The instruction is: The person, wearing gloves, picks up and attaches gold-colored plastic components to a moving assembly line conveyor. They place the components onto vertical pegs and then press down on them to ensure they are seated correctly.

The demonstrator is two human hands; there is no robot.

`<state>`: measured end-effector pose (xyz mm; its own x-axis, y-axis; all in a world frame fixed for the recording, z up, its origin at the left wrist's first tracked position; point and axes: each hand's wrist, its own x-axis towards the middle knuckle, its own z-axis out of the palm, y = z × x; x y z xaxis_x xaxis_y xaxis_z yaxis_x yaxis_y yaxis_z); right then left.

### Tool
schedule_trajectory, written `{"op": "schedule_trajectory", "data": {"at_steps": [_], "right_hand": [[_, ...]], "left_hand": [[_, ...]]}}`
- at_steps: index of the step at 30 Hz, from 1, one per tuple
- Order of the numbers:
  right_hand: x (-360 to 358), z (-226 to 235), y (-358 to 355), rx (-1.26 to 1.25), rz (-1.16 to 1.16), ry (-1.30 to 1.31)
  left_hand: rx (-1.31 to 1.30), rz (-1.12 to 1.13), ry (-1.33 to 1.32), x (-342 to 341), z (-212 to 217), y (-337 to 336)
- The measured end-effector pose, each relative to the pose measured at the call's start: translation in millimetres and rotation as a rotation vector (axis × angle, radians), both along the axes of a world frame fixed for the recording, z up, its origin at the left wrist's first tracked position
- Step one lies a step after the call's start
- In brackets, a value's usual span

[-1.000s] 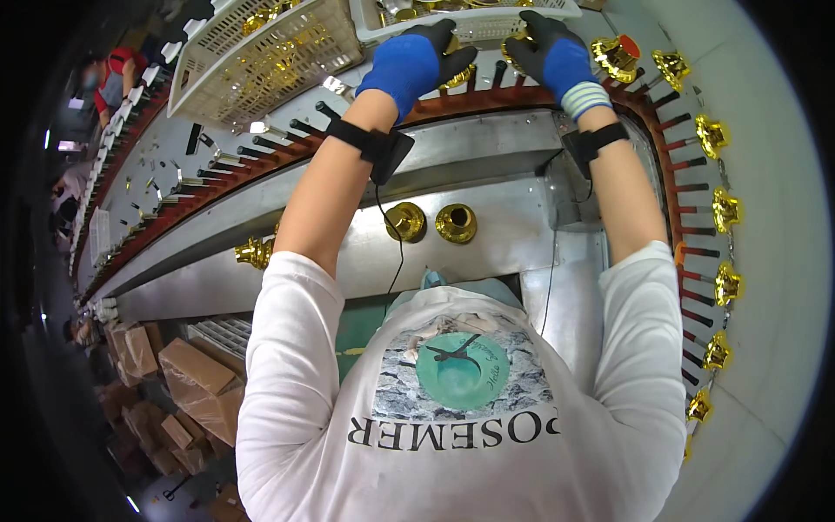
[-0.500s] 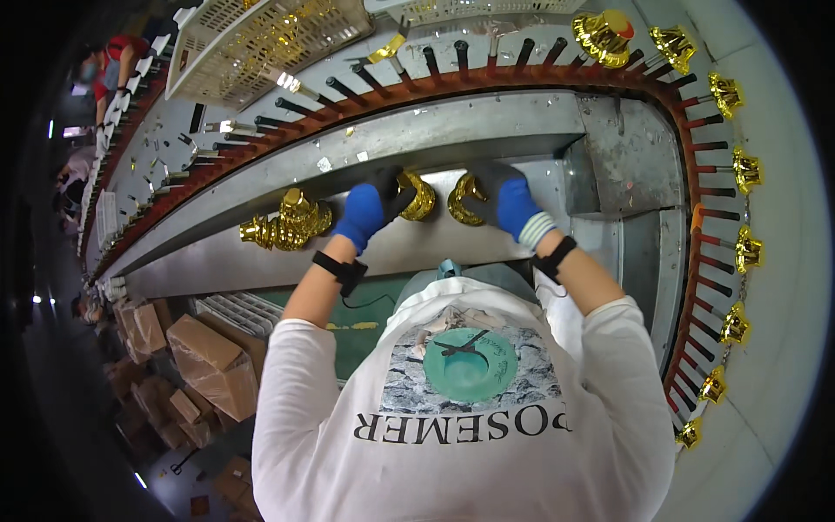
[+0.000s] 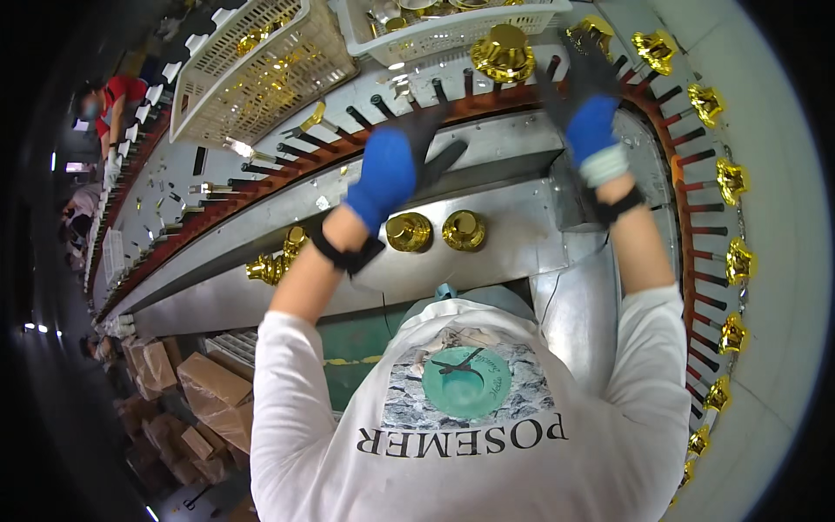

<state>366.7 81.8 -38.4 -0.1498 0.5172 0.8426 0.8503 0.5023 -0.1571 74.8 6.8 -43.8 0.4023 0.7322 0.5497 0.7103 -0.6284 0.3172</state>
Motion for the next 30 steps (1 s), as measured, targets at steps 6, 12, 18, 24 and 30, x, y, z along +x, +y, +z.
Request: {"op": "schedule_trajectory", "data": {"at_steps": [6,12,18,24,30], "right_hand": [[35,24,102,-0.669,-0.170,-0.026],[15,5,52,-0.321,0.147,-0.020],[-57,-11,-123,-0.583,0.478,-0.029],[-94,-186,-146,-0.937,0.540,0.005],[-111,-217,-140,-0.988,0.425,-0.219]], "left_hand": [[-0.012,0.107,0.049,66,45,118],[-0.065,0.056,0.205,18,39,78],[-0.492,0.143,-0.008,-76,-23,-54],[-0.594,0.268,0.067,-114,-176,-103],[-0.644,0.395,0.476,-93,-196,-96]]}}
